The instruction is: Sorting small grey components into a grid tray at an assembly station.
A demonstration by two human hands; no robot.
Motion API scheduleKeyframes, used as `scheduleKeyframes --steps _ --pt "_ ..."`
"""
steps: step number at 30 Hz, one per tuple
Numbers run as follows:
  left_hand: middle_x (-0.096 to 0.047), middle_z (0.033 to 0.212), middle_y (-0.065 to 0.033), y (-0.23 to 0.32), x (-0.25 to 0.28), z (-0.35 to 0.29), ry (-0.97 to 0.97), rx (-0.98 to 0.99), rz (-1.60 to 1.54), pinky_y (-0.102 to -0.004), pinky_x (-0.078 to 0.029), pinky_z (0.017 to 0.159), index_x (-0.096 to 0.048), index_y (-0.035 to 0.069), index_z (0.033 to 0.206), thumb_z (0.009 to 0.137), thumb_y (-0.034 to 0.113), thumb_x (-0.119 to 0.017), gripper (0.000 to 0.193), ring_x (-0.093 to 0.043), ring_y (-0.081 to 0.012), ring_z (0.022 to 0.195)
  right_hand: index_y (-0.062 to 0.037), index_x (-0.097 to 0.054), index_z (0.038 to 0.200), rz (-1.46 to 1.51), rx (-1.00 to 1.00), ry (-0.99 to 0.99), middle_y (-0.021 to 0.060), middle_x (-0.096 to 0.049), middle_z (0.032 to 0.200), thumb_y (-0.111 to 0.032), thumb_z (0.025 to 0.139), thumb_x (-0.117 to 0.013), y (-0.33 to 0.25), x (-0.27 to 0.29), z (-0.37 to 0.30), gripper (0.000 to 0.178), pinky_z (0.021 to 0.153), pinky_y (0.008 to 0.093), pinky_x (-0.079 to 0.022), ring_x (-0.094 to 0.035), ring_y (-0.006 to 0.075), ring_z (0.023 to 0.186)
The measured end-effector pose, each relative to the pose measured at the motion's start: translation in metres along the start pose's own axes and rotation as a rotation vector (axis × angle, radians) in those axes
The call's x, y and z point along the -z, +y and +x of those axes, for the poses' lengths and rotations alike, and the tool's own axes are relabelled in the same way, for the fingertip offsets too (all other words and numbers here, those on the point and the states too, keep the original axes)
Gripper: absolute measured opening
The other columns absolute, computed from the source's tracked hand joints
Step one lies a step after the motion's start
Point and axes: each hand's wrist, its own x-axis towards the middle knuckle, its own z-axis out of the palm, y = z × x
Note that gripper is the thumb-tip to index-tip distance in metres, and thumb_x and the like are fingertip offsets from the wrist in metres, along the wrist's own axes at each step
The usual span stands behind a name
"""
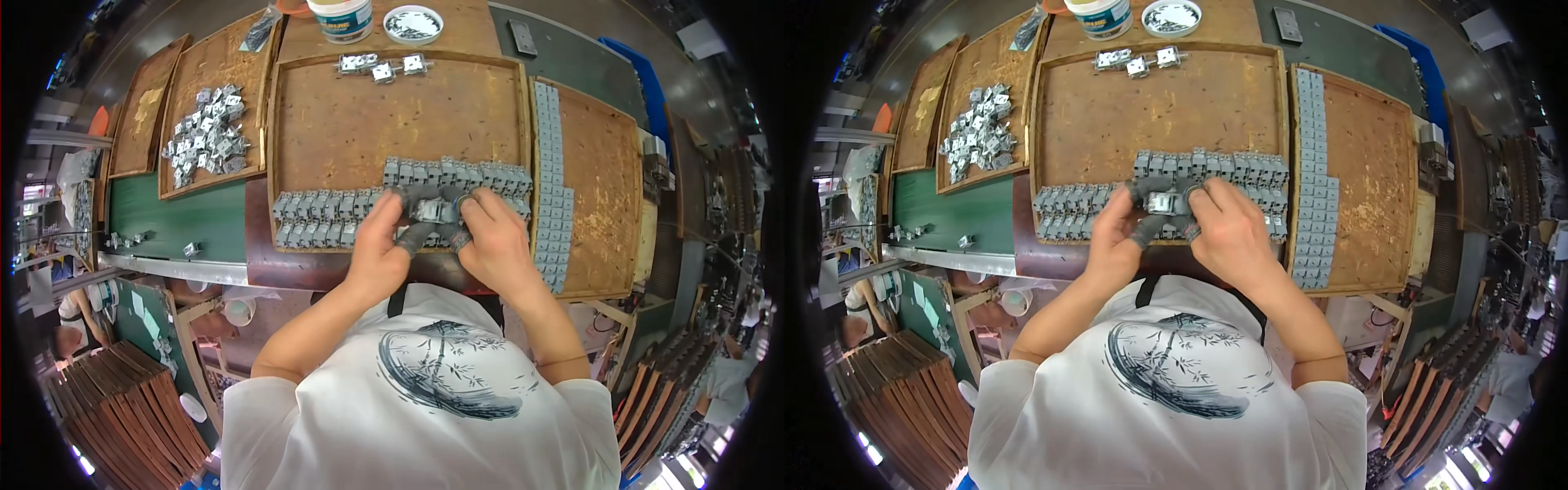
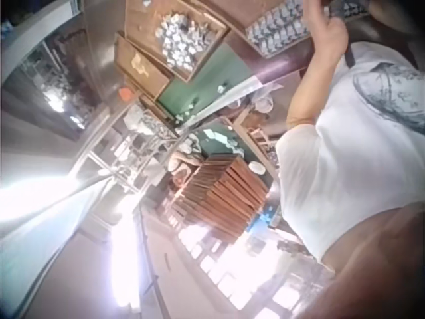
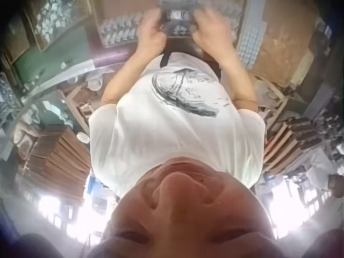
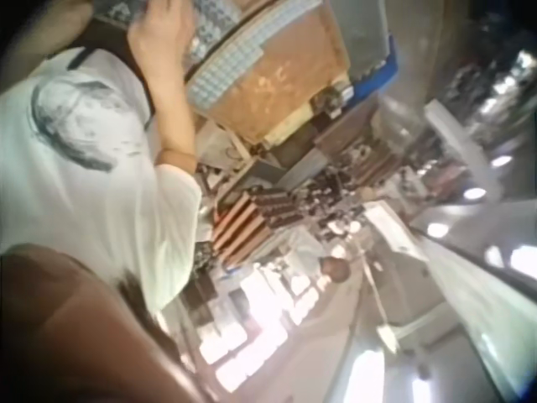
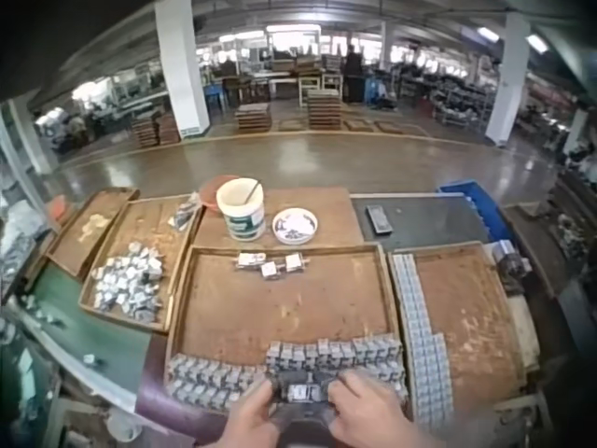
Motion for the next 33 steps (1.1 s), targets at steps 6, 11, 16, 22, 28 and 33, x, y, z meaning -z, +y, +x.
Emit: scheduleKeyframes --steps 6,11,16,22,28,33 --pt "-0.038 0.115 -0.0272 -0.006 -0.024 -0.005 -0.019 -0.178 0.525 -0.0495 -0.040 0.093 -0.043 -0.001 0.131 0.060 -0.007 -0.052 0.071 -0.041 -0.0483 0.104 0.0016 -0.061 0.095 -0.050 -0.122 0.136 0.0176 -0.058 0.092 0.000 0.072 -0.068 0.006 -0.021 -0.018 0.024 0.066 0.0451 -0.050 -0.059 0.0396 0.077" --pt "-0.045 0.111 -0.0258 -0.018 -0.005 0.006 -0.003 -0.402 0.671 -0.0496 -0.042 0.089 -0.046 -0.002 0.134 0.058 -0.002 -0.064 0.077 -0.045 -0.0468 0.100 0.0006 -0.060 0.099 0.117 -0.158 -0.013 0.0165 -0.059 0.089 -0.012 0.078 -0.072 0.003 -0.010 -0.015 0.027 0.066 0.0441 -0.050 -0.060 0.0407 0.077" --pt "-0.058 0.104 -0.0232 -0.015 0.000 0.010 -0.123 -0.468 0.565 -0.0472 -0.049 0.083 -0.056 -0.002 0.124 0.060 0.012 -0.075 0.068 -0.057 -0.0437 0.092 0.0021 -0.060 0.100 0.544 -0.374 -0.247 0.0156 -0.064 0.088 -0.035 0.078 -0.078 0.020 -0.007 -0.011 0.047 0.064 0.0355 -0.048 -0.061 0.0258 0.073" --pt "-0.063 0.107 -0.0204 -0.014 -0.008 0.001 -0.162 -0.531 0.619 -0.0437 -0.052 0.077 -0.059 -0.002 0.118 0.057 0.020 -0.078 0.067 -0.062 -0.0412 0.090 0.0026 -0.064 0.089 0.643 -0.354 -0.229 0.0169 -0.059 0.068 -0.039 0.072 -0.078 0.018 -0.013 -0.028 0.047 0.057 0.0332 -0.045 -0.053 0.0149 0.062" --pt "-0.053 0.106 -0.0193 -0.028 -0.010 0.028 -0.304 -0.446 0.659 -0.0455 -0.047 0.084 -0.057 0.004 0.102 0.054 0.004 -0.070 0.050 -0.050 -0.0404 0.103 0.0030 -0.067 0.098 0.362 -0.534 -0.327 0.0098 -0.071 0.084 -0.018 0.078 -0.072 0.046 0.019 -0.039 0.029 0.068 0.0305 -0.050 -0.063 0.0152 0.076" --pt "-0.057 0.103 -0.0172 -0.049 0.075 0.078 0.023 -0.109 0.830 -0.0416 -0.048 0.084 -0.063 0.006 0.111 0.063 -0.001 -0.066 0.048 -0.057 -0.0353 0.097 -0.0011 -0.068 0.102 0.381 -0.881 0.429 0.0039 -0.067 0.085 -0.019 0.097 -0.055 0.171 0.063 -0.077 0.023 0.068 0.0289 -0.049 -0.061 0.0139 0.074"
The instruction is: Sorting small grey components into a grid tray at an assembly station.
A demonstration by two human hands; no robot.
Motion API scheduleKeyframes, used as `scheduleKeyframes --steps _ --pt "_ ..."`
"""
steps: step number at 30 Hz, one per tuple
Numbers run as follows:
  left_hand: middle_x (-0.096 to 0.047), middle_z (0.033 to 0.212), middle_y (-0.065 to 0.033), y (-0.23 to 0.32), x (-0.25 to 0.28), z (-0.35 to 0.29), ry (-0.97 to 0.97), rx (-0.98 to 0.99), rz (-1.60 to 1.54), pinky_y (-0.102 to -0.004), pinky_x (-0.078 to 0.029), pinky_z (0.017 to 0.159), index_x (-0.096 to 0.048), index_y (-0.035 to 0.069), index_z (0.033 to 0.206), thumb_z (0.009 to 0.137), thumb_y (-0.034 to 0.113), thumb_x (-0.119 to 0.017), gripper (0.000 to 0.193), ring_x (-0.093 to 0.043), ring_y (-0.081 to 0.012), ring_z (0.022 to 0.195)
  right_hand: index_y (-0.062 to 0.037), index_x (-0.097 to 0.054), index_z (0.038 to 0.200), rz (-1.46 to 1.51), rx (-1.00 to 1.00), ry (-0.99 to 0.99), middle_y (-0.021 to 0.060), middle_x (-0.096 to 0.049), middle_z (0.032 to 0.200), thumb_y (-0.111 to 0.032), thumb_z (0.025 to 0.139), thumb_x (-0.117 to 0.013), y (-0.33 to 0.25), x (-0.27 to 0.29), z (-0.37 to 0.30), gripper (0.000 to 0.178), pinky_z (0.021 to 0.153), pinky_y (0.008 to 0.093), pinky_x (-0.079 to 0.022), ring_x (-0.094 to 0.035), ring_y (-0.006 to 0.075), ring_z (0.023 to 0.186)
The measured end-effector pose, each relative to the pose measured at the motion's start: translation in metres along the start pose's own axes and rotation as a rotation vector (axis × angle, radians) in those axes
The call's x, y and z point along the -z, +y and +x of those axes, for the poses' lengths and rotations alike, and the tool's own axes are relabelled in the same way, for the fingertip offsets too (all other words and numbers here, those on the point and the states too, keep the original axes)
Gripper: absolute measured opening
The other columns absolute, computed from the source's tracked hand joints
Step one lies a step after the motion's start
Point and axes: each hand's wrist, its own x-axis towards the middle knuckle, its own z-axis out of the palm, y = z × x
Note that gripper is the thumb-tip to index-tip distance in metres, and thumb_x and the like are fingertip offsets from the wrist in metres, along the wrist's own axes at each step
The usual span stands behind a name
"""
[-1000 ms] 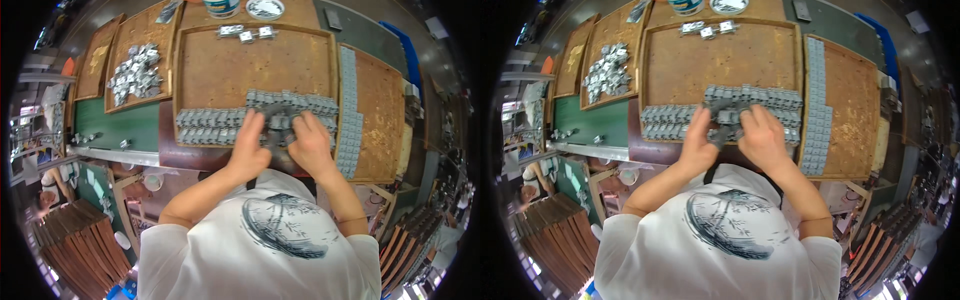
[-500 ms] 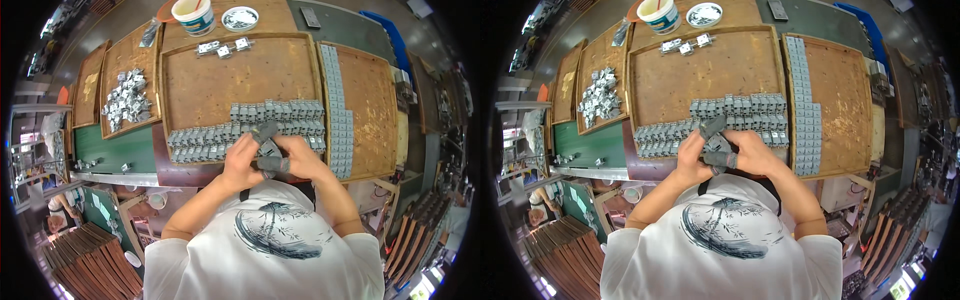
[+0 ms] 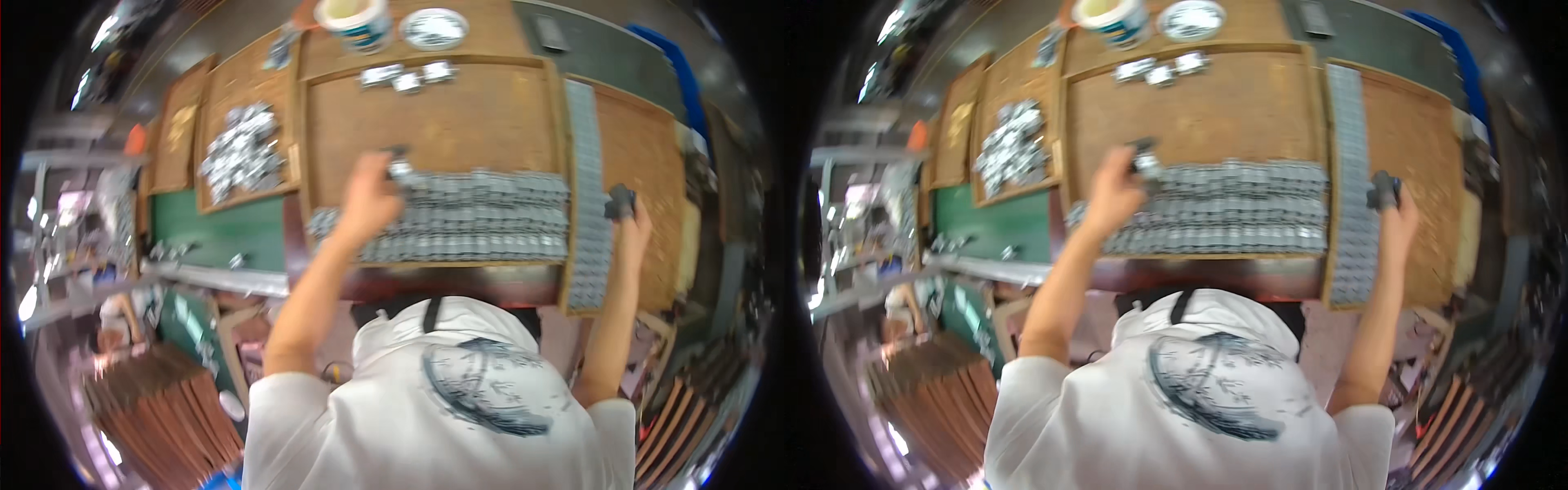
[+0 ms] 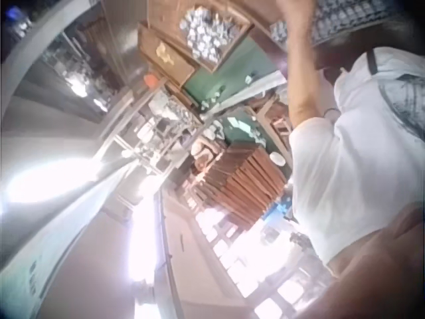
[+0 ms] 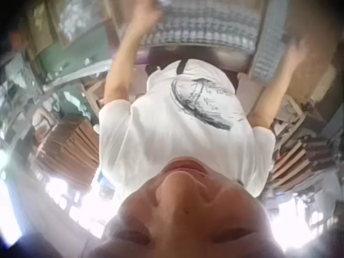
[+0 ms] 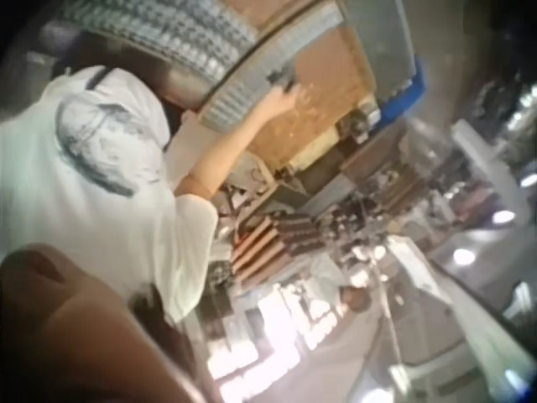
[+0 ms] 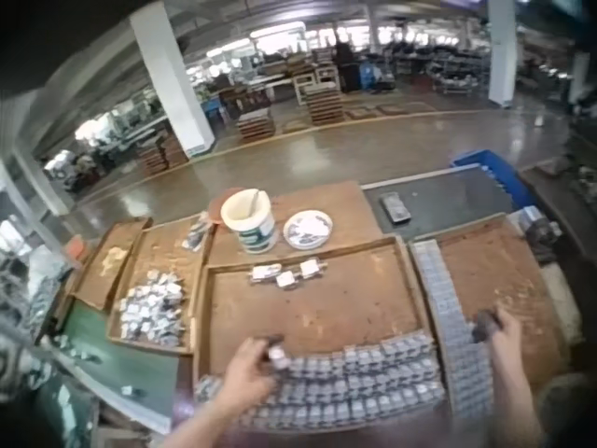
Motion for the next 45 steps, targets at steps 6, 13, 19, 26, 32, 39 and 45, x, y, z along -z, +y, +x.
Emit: scheduleKeyframes --steps 6,13,19,26,32,39,45 --pt "-0.062 0.109 -0.0051 -0.047 0.024 0.028 -0.427 0.252 -0.298 -0.0298 -0.051 0.089 -0.059 0.002 0.123 0.080 -0.008 -0.061 0.045 -0.062 -0.0167 0.100 -0.0027 -0.068 0.110 -0.518 -0.123 0.081 0.0159 -0.070 0.082 -0.020 0.085 -0.060 0.094 0.019 0.055 0.032 0.067 0.0338 -0.049 -0.064 0.0213 0.075" --pt "-0.055 0.112 -0.0109 -0.044 0.006 0.018 -0.509 0.085 -0.195 -0.0326 -0.049 0.092 -0.055 0.000 0.128 0.073 -0.008 -0.051 0.056 -0.058 -0.0240 0.108 -0.0013 -0.071 0.113 0.060 -0.283 -0.017 0.0057 -0.071 0.100 -0.020 0.089 -0.064 0.093 0.007 0.042 0.031 0.082 0.0294 -0.049 -0.062 0.0153 0.090" --pt "-0.060 0.106 -0.0154 -0.046 0.066 -0.036 0.114 0.185 0.049 -0.0383 -0.050 0.088 -0.061 0.003 0.116 0.076 -0.001 -0.056 0.041 -0.060 -0.0322 0.101 -0.0010 -0.063 0.114 0.099 -0.406 -0.160 0.0079 -0.065 0.091 -0.017 0.094 -0.058 0.100 0.030 0.061 0.026 0.070 0.0322 -0.052 -0.064 0.0195 0.082" --pt "-0.069 0.101 -0.0227 -0.157 0.188 -0.140 0.441 1.137 0.821 -0.0475 -0.051 0.083 -0.057 0.003 0.116 0.086 0.047 -0.062 0.053 -0.066 -0.0381 0.101 -0.0032 -0.059 0.116 0.285 -0.133 0.201 0.0087 -0.064 0.095 -0.016 0.092 -0.064 0.069 0.021 0.052 0.027 0.067 0.0307 -0.050 -0.061 0.0175 0.078" --pt "-0.069 0.091 -0.0187 -0.254 0.179 -0.191 0.564 1.202 0.051 -0.0364 -0.053 0.071 -0.060 -0.003 0.107 0.083 0.035 -0.065 0.044 -0.068 -0.0267 0.087 -0.0002 -0.057 0.127 0.641 0.003 0.024 0.0121 -0.065 0.102 -0.006 0.092 -0.063 0.017 -0.029 0.006 0.035 0.068 0.0300 -0.055 -0.065 0.0178 0.084" --pt "-0.066 0.110 -0.0046 -0.091 0.109 -0.126 0.564 0.498 -0.881 -0.0257 -0.050 0.083 -0.061 0.003 0.117 0.087 0.005 -0.066 0.030 -0.062 -0.0131 0.095 -0.0001 -0.056 0.126 0.511 -0.019 -0.256 0.0113 -0.065 0.108 -0.003 0.092 -0.059 -0.041 -0.088 -0.044 0.034 0.072 0.0324 -0.060 -0.067 0.0193 0.087" --pt "-0.064 0.106 -0.0003 0.027 0.068 -0.084 0.225 0.236 -1.049 -0.0260 -0.049 0.089 -0.063 0.003 0.118 0.084 -0.006 -0.068 0.036 -0.060 -0.0114 0.100 -0.0018 -0.059 0.117 0.347 -0.005 -0.779 0.0086 -0.066 0.097 -0.008 0.089 -0.065 -0.122 -0.141 -0.108 0.030 0.064 0.0322 -0.057 -0.068 0.0203 0.082"
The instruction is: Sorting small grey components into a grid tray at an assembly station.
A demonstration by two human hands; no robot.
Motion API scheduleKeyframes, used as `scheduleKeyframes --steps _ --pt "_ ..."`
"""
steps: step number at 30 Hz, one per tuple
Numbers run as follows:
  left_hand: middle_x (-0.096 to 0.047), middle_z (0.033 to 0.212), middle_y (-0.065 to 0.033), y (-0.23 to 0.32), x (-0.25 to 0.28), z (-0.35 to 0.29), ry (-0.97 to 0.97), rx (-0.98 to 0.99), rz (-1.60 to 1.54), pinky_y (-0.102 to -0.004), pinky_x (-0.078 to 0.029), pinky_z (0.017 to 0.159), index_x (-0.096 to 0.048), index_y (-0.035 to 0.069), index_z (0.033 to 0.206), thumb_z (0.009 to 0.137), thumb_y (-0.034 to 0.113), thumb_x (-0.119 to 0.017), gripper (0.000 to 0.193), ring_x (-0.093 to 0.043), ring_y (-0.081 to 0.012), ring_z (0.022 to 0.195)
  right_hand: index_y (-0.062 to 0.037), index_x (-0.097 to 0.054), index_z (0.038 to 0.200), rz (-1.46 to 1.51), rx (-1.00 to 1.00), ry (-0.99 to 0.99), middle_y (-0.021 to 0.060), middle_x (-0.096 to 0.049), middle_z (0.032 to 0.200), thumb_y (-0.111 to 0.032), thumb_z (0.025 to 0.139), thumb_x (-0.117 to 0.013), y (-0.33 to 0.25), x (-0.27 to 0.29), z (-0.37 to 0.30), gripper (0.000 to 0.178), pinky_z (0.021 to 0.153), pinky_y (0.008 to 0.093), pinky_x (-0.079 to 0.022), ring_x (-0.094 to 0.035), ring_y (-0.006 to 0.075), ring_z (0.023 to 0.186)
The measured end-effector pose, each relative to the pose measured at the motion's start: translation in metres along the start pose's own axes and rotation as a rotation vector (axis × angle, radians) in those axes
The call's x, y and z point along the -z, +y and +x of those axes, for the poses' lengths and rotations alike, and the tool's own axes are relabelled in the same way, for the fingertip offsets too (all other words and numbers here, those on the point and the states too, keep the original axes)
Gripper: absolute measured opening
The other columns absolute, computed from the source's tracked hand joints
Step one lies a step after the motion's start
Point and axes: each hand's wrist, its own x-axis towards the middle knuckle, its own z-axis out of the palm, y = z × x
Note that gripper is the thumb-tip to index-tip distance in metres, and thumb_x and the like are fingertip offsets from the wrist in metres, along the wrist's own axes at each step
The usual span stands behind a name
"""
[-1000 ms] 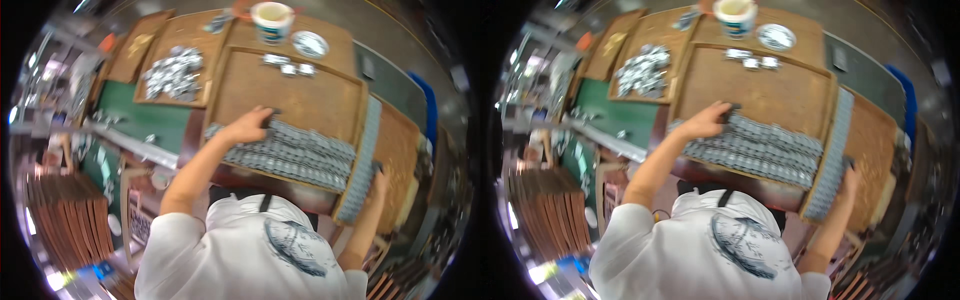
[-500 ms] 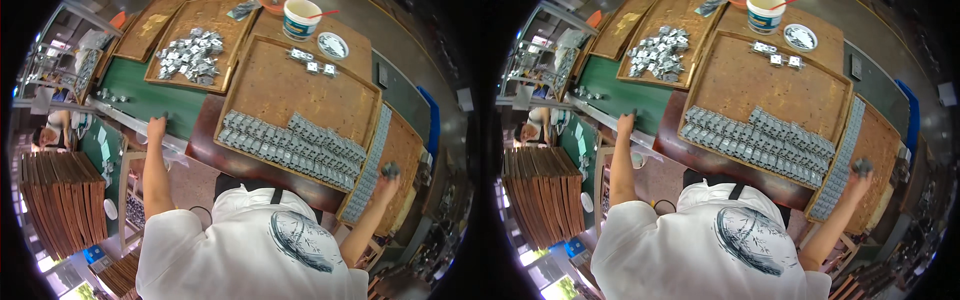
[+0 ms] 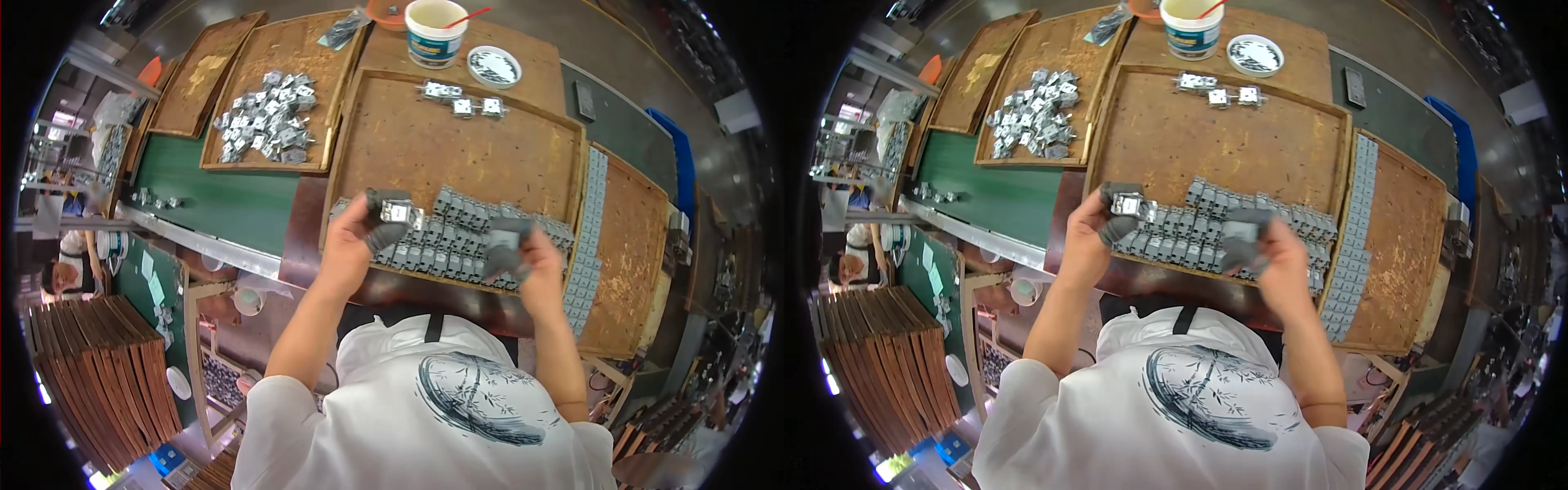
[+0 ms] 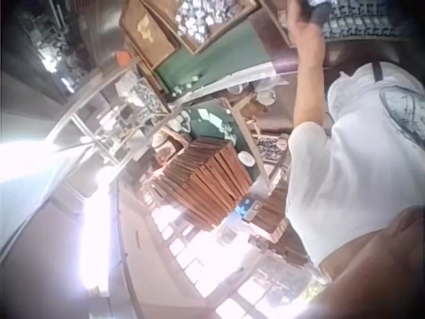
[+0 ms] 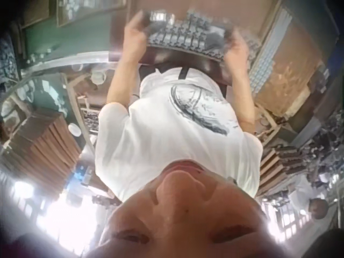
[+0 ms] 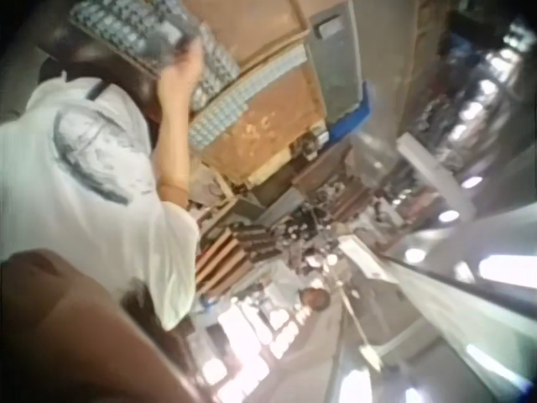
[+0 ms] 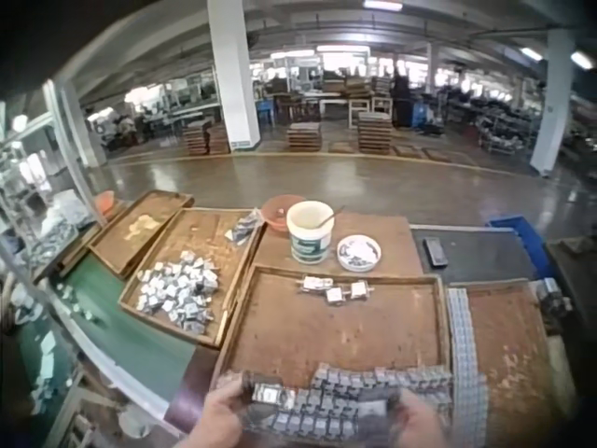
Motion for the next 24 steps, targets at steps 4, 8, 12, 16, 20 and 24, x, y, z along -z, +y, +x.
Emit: scheduleKeyframes --steps 4,8,12,16,20,24 --pt "-0.061 0.112 -0.0035 0.003 -0.026 -0.002 -0.182 -0.032 0.049 -0.0273 -0.049 0.090 -0.062 0.000 0.120 0.085 -0.004 -0.068 0.035 -0.059 -0.0136 0.104 0.0014 -0.059 0.100 -0.836 0.525 -0.038 0.0134 -0.063 0.088 -0.011 0.085 -0.070 -0.016 -0.018 0.000 0.022 0.059 0.0345 -0.052 -0.066 0.0290 0.074" --pt "-0.059 0.115 -0.0057 0.004 -0.038 -0.003 -0.263 -0.032 0.140 -0.0286 -0.049 0.089 -0.061 -0.001 0.122 0.087 -0.005 -0.064 0.036 -0.059 -0.0158 0.107 0.0026 -0.058 0.092 -0.803 0.624 0.022 0.0164 -0.058 0.084 -0.009 0.078 -0.073 -0.027 -0.018 0.003 0.023 0.059 0.0370 -0.049 -0.062 0.0348 0.072" --pt "-0.057 0.117 -0.0076 -0.002 -0.048 -0.009 -0.263 -0.021 0.271 -0.0291 -0.047 0.093 -0.058 -0.003 0.125 0.087 -0.006 -0.062 0.038 -0.057 -0.0164 0.111 0.0025 -0.058 0.089 -0.881 0.628 0.028 0.0153 -0.056 0.085 -0.001 0.067 -0.071 -0.022 -0.017 0.004 0.025 0.061 0.0405 -0.050 -0.061 0.0344 0.075" --pt "-0.053 0.117 -0.0127 -0.010 -0.063 -0.012 -0.270 -0.143 0.541 -0.0307 -0.048 0.090 -0.053 -0.004 0.130 0.081 -0.012 -0.057 0.050 -0.055 -0.0233 0.109 0.0027 -0.059 0.089 -1.034 0.714 0.133 0.0161 -0.058 0.088 0.003 0.061 -0.068 0.000 -0.018 0.006 0.029 0.066 0.0427 -0.051 -0.061 0.0361 0.079" --pt "-0.042 0.109 -0.0229 -0.033 -0.073 -0.019 -0.220 -0.132 0.794 -0.0457 -0.047 0.079 -0.043 0.000 0.133 0.069 -0.001 -0.067 0.069 -0.049 -0.0432 0.094 0.0027 -0.059 0.089 -1.038 0.704 0.187 0.0170 -0.059 0.090 0.003 0.063 -0.069 0.023 -0.016 0.011 0.028 0.066 0.0428 -0.052 -0.062 0.0370 0.079" --pt "-0.047 0.111 -0.0218 -0.049 -0.075 -0.012 -0.140 -0.353 0.910 -0.0459 -0.047 0.082 -0.046 0.001 0.133 0.064 -0.001 -0.069 0.073 -0.052 -0.0432 0.098 0.0016 -0.060 0.092 -0.923 0.521 0.101 0.0179 -0.060 0.092 -0.001 0.069 -0.069 0.019 -0.016 0.002 0.024 0.066 0.0434 -0.052 -0.062 0.0378 0.081"
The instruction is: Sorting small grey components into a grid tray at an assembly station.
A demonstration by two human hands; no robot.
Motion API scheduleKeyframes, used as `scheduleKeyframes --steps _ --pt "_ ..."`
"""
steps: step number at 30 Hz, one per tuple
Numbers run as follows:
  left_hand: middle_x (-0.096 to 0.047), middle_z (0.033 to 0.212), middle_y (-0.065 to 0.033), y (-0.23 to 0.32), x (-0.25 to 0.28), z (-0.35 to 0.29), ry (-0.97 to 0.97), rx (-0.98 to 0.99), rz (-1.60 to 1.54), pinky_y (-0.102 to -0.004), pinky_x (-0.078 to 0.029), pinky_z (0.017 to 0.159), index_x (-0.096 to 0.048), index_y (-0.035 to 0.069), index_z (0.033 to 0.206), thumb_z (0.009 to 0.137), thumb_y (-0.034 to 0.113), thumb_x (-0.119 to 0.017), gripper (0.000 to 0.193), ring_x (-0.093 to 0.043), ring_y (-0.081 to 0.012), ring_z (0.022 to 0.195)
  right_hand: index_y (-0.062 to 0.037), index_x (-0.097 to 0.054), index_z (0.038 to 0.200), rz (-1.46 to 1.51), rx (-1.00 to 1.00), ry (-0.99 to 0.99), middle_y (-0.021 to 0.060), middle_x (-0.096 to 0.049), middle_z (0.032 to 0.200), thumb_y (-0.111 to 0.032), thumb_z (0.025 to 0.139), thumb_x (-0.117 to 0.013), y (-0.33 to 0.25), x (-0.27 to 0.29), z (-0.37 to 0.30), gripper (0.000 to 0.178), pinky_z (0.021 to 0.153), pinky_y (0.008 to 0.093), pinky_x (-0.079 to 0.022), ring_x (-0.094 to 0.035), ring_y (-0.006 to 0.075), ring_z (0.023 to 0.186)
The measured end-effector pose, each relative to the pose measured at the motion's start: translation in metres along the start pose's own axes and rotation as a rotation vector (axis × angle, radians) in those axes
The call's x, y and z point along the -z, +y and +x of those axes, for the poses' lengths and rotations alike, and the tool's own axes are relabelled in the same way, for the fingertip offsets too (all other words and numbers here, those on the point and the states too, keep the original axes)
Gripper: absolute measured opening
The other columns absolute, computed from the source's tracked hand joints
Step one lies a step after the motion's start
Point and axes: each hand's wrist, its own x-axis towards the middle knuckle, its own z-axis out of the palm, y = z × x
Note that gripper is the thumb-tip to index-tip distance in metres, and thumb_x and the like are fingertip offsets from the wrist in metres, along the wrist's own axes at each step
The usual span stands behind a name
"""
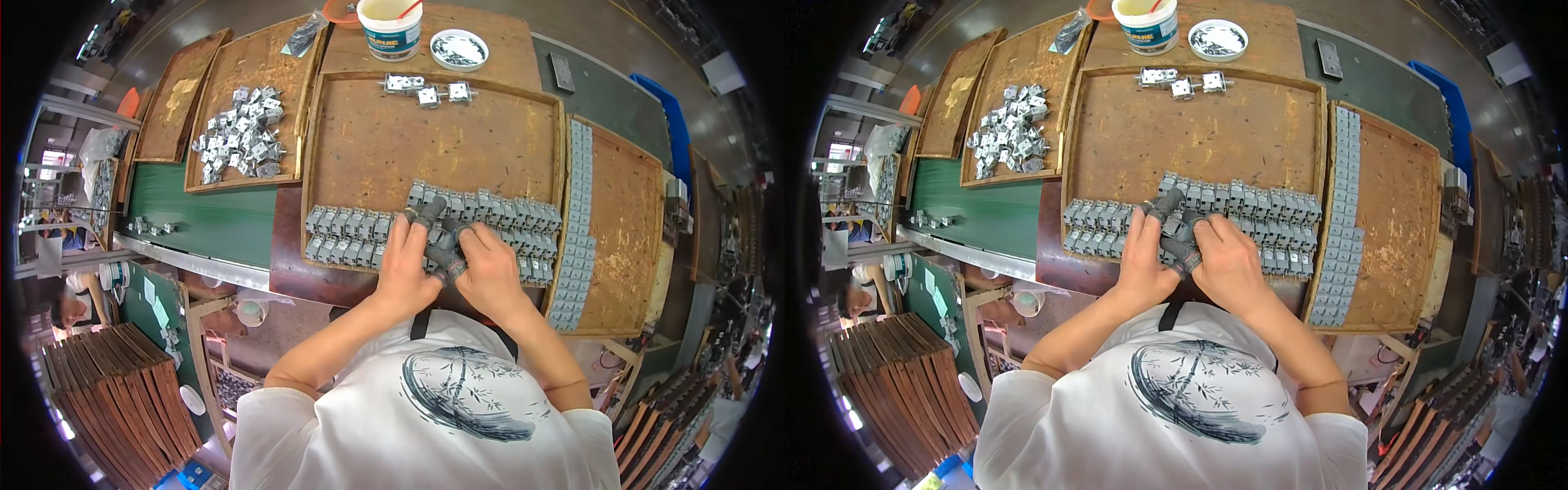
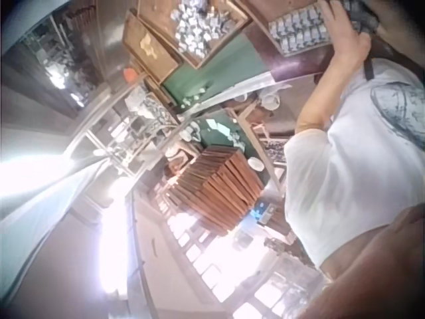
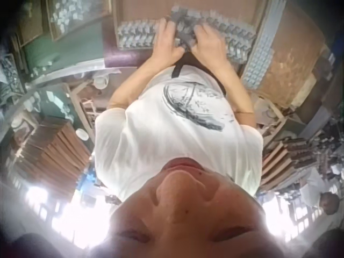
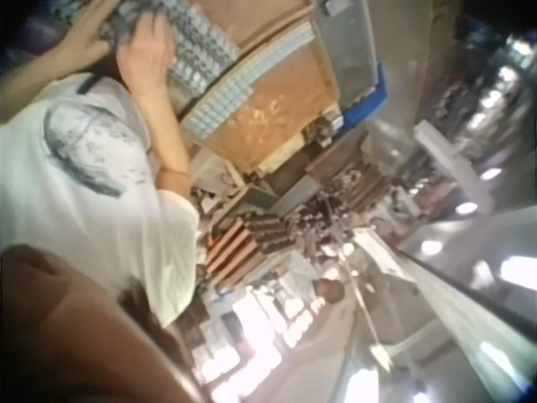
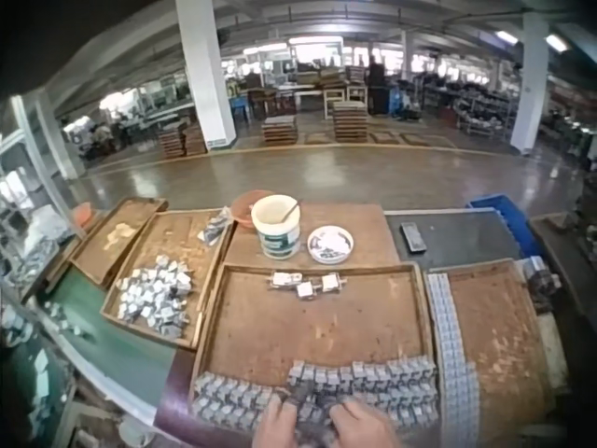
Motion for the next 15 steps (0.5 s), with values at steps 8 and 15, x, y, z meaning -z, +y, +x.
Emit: scheduleKeyframes --steps 8,15 --pt "-0.064 0.117 -0.0194 0.010 0.004 0.011 -0.036 -0.321 -0.099 -0.0393 -0.054 0.078 -0.063 -0.001 0.121 0.065 0.021 -0.079 0.062 -0.066 -0.0347 0.093 0.0005 -0.061 0.091 0.556 -0.193 -0.230 0.0155 -0.063 0.085 -0.034 0.075 -0.074 0.016 0.018 -0.009 0.041 0.066 0.0388 -0.047 -0.061 0.0321 0.074" --pt "-0.059 0.121 -0.0203 0.010 -0.001 0.026 -0.264 -0.420 -0.085 -0.0432 -0.050 0.084 -0.063 0.004 0.121 0.067 0.016 -0.076 0.057 -0.058 -0.0382 0.098 0.0032 -0.064 0.095 0.490 -0.349 -0.243 0.0140 -0.065 0.083 -0.027 0.077 -0.074 0.032 0.033 -0.034 0.036 0.069 0.0326 -0.048 -0.062 0.0194 0.076"
